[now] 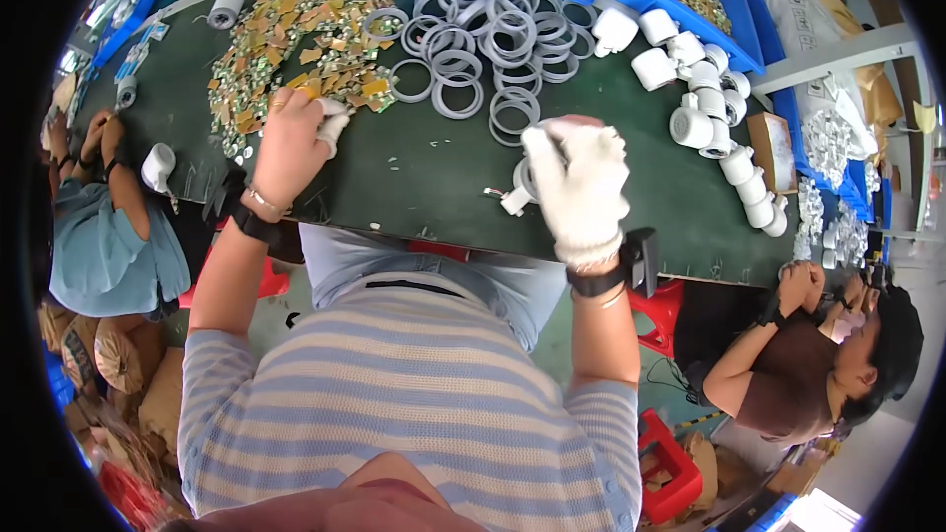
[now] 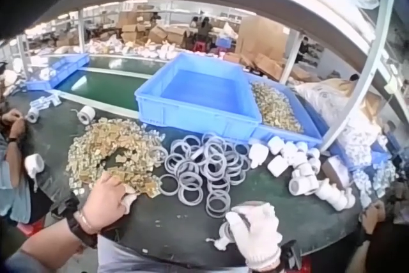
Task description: Manually assembling small white and grey electronic components into circular housings at a factory workbench.
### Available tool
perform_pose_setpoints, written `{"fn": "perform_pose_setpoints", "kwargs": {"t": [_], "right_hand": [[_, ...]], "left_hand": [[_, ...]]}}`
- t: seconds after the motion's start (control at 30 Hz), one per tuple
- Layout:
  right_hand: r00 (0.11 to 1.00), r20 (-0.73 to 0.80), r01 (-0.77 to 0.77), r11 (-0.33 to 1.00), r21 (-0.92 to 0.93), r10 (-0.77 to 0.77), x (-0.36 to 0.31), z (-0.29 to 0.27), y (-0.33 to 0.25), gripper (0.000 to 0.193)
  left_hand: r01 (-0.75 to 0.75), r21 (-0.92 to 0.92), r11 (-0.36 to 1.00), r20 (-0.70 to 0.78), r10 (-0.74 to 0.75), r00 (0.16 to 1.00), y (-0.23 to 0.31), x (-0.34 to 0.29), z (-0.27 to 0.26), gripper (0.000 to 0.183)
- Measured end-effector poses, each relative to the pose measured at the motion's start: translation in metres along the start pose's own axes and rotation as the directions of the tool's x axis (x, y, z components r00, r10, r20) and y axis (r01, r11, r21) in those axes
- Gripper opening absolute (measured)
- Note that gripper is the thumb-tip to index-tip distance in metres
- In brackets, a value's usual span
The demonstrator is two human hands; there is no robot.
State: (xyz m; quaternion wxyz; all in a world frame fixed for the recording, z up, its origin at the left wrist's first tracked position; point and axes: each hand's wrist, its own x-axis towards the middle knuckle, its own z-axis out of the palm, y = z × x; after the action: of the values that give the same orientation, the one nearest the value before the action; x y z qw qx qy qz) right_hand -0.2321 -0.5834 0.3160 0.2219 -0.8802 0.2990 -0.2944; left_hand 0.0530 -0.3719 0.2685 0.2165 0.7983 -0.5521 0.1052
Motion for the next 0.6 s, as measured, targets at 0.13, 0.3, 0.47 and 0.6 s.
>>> {"fn": "perform_pose_setpoints", "kwargs": {"t": [0.13, 0.3, 0.47, 0.6], "right_hand": [[0.978, 0.102, 0.203, 0.952, -0.228, -0.183, -0.037, -0.003, -0.015, 0.025], [0.96, 0.032, 0.276, 0.919, -0.282, -0.278, -0.057, 0.022, -0.003, 0.026], [0.978, -0.023, 0.207, 0.978, 0.036, -0.206, -0.048, 0.015, -0.016, 0.006], [0.969, 0.181, 0.048, 0.844, 0.535, -0.17, -0.042, 0.011, -0.028, 0.009]], "left_hand": [[0.122, -0.322, 0.939, -0.014, -0.134, 0.991, 0.016, -0.011, -0.005, 0.019], [0.436, -0.868, 0.238, 0.388, -0.222, 0.894, 0.056, -0.022, -0.011, 0.018], [0.554, -0.832, 0.037, 0.551, -0.071, 0.831, 0.084, -0.027, 0.0, 0.027], [0.583, -0.809, -0.075, 0.584, 0.022, 0.812, 0.099, -0.029, 0.002, 0.029]]}}
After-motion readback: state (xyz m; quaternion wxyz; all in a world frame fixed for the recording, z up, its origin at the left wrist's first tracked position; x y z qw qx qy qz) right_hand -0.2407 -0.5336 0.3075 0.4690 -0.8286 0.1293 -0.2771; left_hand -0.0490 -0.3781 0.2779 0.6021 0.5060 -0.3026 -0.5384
